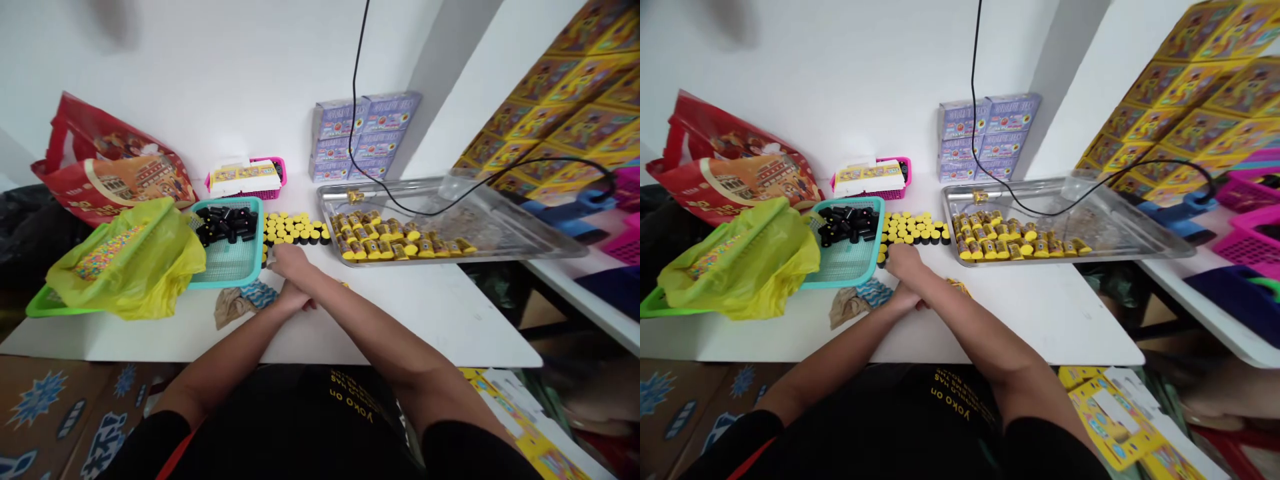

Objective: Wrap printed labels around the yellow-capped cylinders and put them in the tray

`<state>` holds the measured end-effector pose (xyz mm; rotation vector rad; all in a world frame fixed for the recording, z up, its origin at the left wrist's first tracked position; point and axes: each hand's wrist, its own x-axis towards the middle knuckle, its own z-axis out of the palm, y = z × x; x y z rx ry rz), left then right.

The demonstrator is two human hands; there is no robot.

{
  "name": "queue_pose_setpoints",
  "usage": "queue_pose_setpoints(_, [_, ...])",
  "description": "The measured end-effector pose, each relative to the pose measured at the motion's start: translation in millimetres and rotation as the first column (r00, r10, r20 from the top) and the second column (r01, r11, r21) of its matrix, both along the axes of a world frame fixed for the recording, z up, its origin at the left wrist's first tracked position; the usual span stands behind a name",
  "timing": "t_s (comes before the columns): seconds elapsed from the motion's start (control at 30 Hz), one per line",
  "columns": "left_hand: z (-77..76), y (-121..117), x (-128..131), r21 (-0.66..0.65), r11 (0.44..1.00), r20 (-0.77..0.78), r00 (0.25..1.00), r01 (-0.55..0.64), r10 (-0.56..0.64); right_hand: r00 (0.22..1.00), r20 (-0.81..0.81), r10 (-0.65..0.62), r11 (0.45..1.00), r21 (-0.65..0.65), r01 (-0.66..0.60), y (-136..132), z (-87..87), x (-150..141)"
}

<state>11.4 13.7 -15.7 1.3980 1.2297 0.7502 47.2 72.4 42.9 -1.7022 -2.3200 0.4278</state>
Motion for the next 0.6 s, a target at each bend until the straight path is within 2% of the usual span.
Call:
queue_pose_setpoints(0.07, [3.9, 3.4, 1.6, 0.001, 1.0, 0.005, 1.0, -0.017, 0.017, 1.0, 0.017, -0.002, 0.999, -0.043, 0.003, 10.6, -2.4, -20.8])
queue_pose_setpoints(0.17, [4.2, 8.7, 2.5, -0.017, 1.0, 0.034, 0.999, -0.021, 0.022, 1.0, 0.02, -0.012, 0.998, -0.063, 0.013, 18.9, -9.4, -33.5])
queue_pose_setpoints(0.4, [-13.8, 6.7, 0.8, -0.034, 0.999, 0.017, 1.0, -0.002, 0.003, 0.995, 0.081, -0.064, 0.993, -0.094, 0.072, 21.8, -13.9, -19.5])
queue_pose_setpoints(0.6, [-11.9, 5.6, 0.3, 0.006, 0.998, 0.031, 0.998, -0.055, 0.055, 0.997, 0.05, -0.052, 0.996, -0.068, 0.056, 19.7, -12.5, -23.8])
